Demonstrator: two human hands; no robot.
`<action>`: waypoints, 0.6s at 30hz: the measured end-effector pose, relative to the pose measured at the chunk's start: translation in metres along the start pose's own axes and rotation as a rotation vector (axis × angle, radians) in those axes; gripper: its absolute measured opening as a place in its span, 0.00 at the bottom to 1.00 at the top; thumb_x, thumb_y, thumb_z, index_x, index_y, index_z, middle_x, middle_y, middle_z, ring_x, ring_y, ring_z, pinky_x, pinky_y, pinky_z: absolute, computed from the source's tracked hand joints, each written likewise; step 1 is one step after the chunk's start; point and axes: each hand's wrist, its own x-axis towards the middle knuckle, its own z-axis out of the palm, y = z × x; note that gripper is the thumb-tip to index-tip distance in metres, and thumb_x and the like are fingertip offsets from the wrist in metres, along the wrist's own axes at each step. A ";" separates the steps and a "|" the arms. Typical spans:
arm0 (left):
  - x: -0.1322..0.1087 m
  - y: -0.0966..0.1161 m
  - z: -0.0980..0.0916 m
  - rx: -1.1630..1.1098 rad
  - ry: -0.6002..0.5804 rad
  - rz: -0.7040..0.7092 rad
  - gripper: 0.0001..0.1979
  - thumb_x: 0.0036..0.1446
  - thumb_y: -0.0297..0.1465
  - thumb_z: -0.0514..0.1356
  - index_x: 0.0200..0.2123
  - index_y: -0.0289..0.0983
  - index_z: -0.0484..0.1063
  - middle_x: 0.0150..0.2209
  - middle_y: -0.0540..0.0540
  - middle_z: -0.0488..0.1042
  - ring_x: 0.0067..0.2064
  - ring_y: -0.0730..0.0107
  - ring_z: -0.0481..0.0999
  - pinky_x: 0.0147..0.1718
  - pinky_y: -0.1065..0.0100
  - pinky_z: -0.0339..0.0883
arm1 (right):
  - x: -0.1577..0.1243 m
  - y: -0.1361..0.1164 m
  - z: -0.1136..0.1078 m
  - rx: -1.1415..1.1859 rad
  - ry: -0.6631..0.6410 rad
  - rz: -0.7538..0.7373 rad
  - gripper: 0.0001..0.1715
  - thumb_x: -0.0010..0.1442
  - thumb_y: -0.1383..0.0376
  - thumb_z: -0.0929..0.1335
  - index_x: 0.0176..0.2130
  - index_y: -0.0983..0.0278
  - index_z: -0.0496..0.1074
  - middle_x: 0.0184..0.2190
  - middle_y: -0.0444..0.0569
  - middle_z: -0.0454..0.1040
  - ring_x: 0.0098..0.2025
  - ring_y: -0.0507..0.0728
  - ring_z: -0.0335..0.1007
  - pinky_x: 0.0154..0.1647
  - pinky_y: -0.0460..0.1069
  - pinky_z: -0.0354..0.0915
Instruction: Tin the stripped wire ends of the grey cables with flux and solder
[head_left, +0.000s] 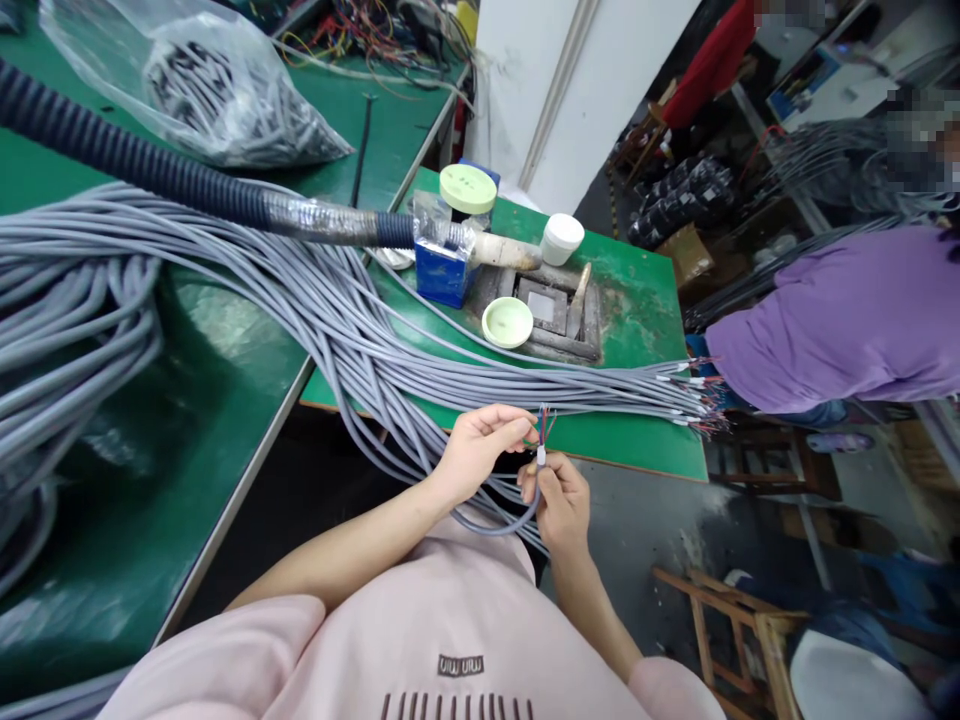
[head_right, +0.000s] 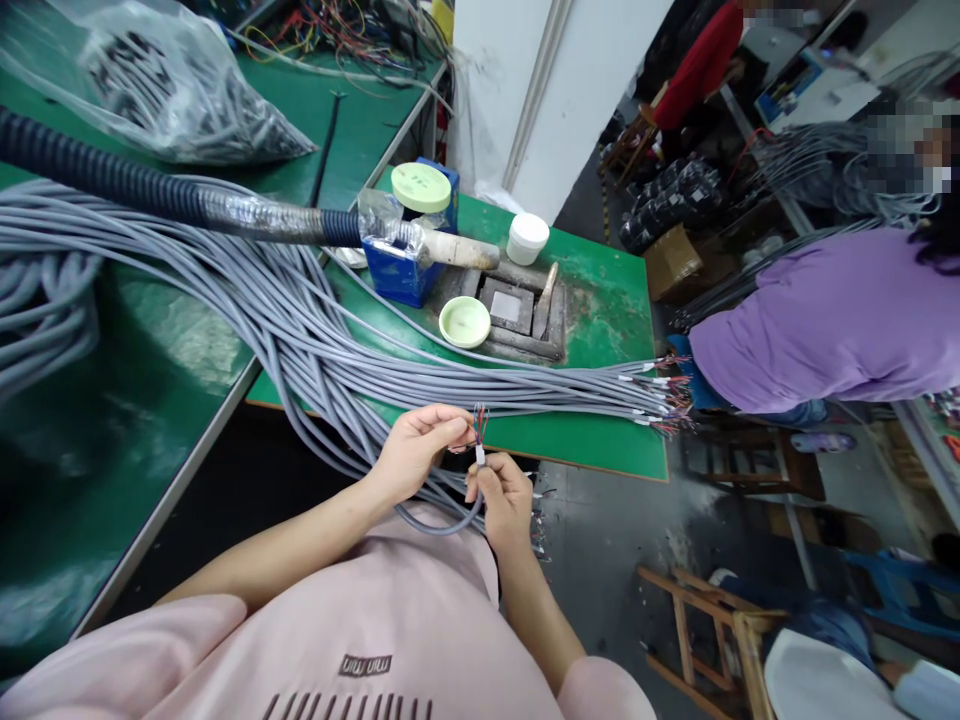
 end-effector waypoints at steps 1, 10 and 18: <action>0.000 0.000 0.000 -0.003 -0.002 -0.003 0.12 0.48 0.38 0.68 0.32 0.34 0.79 0.27 0.47 0.79 0.27 0.77 0.73 0.30 0.75 0.67 | 0.001 -0.001 -0.001 0.012 -0.008 -0.003 0.11 0.63 0.61 0.65 0.30 0.63 0.69 0.17 0.40 0.66 0.23 0.50 0.62 0.27 0.47 0.59; 0.001 0.004 0.000 0.024 -0.019 0.030 0.11 0.48 0.37 0.69 0.32 0.35 0.79 0.28 0.47 0.80 0.30 0.75 0.75 0.31 0.74 0.67 | 0.021 -0.037 0.000 -0.190 -0.065 -0.047 0.25 0.55 0.66 0.71 0.52 0.58 0.66 0.27 0.40 0.72 0.27 0.50 0.67 0.31 0.46 0.66; 0.000 0.008 0.002 0.036 -0.018 0.067 0.11 0.46 0.37 0.70 0.29 0.35 0.79 0.26 0.50 0.77 0.26 0.77 0.71 0.29 0.74 0.65 | 0.034 -0.047 0.015 -0.418 0.004 -0.224 0.17 0.58 0.65 0.70 0.48 0.57 0.71 0.40 0.45 0.79 0.38 0.53 0.76 0.40 0.47 0.70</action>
